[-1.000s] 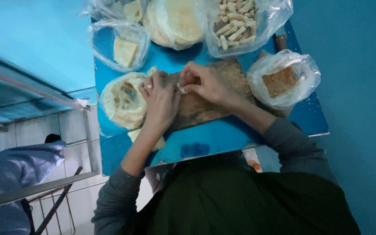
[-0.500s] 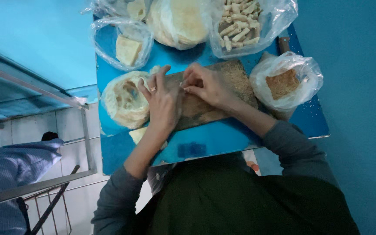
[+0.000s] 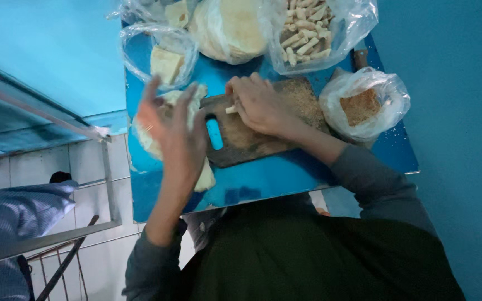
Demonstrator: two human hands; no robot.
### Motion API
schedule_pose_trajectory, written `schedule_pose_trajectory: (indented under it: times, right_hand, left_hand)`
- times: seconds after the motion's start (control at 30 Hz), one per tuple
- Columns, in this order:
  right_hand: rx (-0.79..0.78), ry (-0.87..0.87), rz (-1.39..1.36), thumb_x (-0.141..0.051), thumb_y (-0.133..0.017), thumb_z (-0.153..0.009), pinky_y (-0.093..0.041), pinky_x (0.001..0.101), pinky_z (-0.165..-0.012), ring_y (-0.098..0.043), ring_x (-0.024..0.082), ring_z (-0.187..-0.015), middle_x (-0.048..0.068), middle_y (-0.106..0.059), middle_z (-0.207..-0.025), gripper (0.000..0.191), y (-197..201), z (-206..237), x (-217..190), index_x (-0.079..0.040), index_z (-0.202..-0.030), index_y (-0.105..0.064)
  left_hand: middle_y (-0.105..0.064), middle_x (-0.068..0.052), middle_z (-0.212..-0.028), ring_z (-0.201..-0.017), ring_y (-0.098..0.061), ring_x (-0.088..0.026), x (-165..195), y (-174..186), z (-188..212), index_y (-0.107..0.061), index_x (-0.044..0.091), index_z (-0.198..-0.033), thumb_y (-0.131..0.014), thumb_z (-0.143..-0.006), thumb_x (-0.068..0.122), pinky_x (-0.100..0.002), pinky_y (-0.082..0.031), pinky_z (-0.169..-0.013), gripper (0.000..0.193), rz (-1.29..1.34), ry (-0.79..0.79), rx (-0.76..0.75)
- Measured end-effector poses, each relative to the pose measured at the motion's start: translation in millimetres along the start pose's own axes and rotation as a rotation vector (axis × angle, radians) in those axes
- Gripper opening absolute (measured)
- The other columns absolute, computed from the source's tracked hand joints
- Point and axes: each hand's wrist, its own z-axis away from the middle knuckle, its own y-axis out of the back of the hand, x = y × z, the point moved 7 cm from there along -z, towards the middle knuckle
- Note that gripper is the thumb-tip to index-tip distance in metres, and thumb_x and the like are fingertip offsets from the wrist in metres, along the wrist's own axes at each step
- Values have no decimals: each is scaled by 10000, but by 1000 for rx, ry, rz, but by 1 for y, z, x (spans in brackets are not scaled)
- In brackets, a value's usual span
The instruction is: The person tears pieces from a stack of thin wafer sheets on a small cutting board, folds and presses the pieces by hand, and dips them into a plastic bag of brown powder. The person places the coated pieces into a plastic bag and reaches into a bag of fried snack sticks between pieces.
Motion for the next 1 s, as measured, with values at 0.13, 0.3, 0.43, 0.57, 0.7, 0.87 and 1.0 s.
schedule_pose_trajectory:
  times: [0.13, 0.3, 0.43, 0.57, 0.7, 0.87, 1.0]
  right_hand:
    - [24, -34, 226, -101, -599, -927, -391, 525, -856, -497, 343, -1066, 94, -536, -1095, 306, -17, -11, 3, -168, -1222, -550]
    - [-54, -121, -78, -249, -655, -1007, -448, 506, -822, -585, 355, -1017, 118, -623, -1081, 278, -12, -33, 30, -120, -1237, -567]
    - [-274, -62, -512, -256, -655, -963, -534, 417, -849, -709, 276, -964, 72, -720, -1006, 395, -2, -31, 32, -109, -1303, -517]
    - [-77, 113, -98, -180, -716, -935, -529, 447, -860, -675, 344, -996, 118, -708, -1043, 299, 5, -10, -1, -137, -1219, -633]
    - [36, 40, -151, -155, -726, -947, -546, 429, -805, -717, 314, -948, 115, -740, -1007, 319, 38, 12, 1, -122, -1246, -620]
    - [145, -172, -411, -130, -694, -940, -595, 365, -768, -756, 179, -881, 86, -760, -958, 393, 99, 22, 48, -118, -1318, -588]
    - [55, -500, 3, -208, -652, -1031, -559, 399, -652, -701, 229, -701, 125, -726, -797, 385, 127, 21, 99, -152, -1400, -563]
  left_hand:
    - [-265, -251, -1605, -1459, -337, -406, 12, 77, 33, -650, 97, -1367, -821, -1008, 14, -444, -406, -1097, 407, -205, -47, 121]
    - [-402, -219, -1561, -1370, -392, -395, -21, 103, 79, -719, 92, -1215, -817, -942, 77, -514, -368, -1117, 290, -297, 228, 122]
    - [-508, -165, -1473, -1289, -444, -369, -46, 82, 101, -772, 123, -1019, -837, -878, 248, -538, -337, -1115, 200, -298, 279, -50]
    - [-511, -181, -1434, -1295, -422, -426, -49, 58, 109, -776, 97, -1048, -851, -807, 369, -568, -283, -1109, 371, -392, 250, -73]
    - [-532, -168, -1413, -1298, -433, -414, -47, 44, 108, -749, 77, -1079, -850, -791, 382, -562, -278, -1111, 431, -381, 261, -79]
    - [-623, -135, -1318, -1252, -500, -363, -44, 41, 110, -702, 61, -1082, -804, -843, 305, -520, -300, -1100, 356, -278, 256, -53]
    - [-694, -131, -1093, -1062, -583, -356, -42, 35, 115, -692, 28, -1078, -796, -884, 218, -460, -418, -973, 290, -206, 336, -56]
